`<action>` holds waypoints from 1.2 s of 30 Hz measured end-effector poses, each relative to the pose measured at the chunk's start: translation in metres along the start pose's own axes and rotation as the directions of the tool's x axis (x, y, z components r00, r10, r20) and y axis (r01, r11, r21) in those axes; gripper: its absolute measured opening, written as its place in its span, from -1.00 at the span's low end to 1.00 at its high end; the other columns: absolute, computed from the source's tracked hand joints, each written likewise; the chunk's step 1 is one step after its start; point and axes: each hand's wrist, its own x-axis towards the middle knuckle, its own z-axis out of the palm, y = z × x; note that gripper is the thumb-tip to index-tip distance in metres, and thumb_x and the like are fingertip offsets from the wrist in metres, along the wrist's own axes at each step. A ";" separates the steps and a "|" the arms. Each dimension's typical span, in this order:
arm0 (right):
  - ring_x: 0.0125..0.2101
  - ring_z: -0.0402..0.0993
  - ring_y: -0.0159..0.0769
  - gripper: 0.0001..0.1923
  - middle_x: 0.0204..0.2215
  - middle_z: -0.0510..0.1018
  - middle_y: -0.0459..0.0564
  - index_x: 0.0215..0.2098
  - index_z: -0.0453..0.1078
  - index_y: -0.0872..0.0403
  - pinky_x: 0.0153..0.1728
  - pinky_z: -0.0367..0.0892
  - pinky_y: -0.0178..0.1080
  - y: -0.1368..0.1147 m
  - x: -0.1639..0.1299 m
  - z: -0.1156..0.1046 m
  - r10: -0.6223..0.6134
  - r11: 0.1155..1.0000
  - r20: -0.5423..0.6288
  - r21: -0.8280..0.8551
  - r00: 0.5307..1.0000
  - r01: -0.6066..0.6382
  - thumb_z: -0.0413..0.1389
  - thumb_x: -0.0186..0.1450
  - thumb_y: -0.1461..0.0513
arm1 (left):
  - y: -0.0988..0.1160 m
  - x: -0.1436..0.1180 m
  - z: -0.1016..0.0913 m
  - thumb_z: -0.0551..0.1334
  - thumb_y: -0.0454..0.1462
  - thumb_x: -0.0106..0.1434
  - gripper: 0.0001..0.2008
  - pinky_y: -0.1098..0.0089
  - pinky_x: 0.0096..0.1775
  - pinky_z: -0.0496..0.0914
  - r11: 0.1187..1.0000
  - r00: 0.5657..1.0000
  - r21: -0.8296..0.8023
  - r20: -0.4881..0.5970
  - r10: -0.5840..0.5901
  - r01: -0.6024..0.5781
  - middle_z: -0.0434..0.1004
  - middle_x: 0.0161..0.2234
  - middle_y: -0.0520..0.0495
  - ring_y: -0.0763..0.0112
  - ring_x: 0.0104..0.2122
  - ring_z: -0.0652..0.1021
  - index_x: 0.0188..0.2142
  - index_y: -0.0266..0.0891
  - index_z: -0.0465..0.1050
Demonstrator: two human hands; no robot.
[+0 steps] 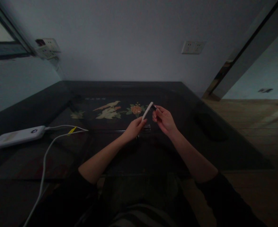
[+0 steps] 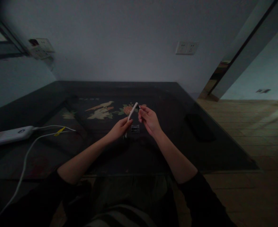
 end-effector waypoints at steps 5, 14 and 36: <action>-0.63 0.17 -0.50 -0.58 -0.64 0.32 -0.23 -0.24 0.45 0.06 -0.59 0.09 -0.34 0.001 0.001 0.000 -0.003 1.000 0.012 0.008 1.000 0.003 0.36 0.04 0.02 | -0.002 0.001 0.000 0.02 -0.11 0.32 -0.74 0.46 -0.42 0.15 0.997 0.998 0.066 -0.035 0.046 -0.044 0.16 -0.55 0.10 0.50 -0.51 0.24 -0.37 -0.25 0.26; -0.61 0.14 -0.51 -0.57 -0.62 0.29 -0.21 -0.23 0.50 0.08 -0.60 0.10 -0.35 -0.002 0.000 0.001 -0.007 0.999 0.005 -0.034 1.000 0.007 0.35 0.05 -0.01 | 0.000 -0.004 0.002 0.00 -0.10 0.34 -0.71 0.49 -0.44 0.17 0.993 0.997 0.095 0.025 0.074 -0.076 0.18 -0.53 0.10 0.50 -0.50 0.25 -0.25 -0.28 0.32; -0.61 0.15 -0.50 -0.54 -0.62 0.29 -0.22 -0.25 0.47 0.08 -0.60 0.10 -0.34 0.000 0.000 0.000 0.006 0.999 -0.005 -0.043 1.000 -0.006 0.35 0.02 -0.03 | -0.001 -0.001 0.002 0.01 -0.09 0.33 -0.72 0.49 -0.48 0.15 0.997 0.999 0.062 0.022 0.034 -0.035 0.16 -0.55 0.10 0.51 -0.53 0.24 -0.33 -0.25 0.28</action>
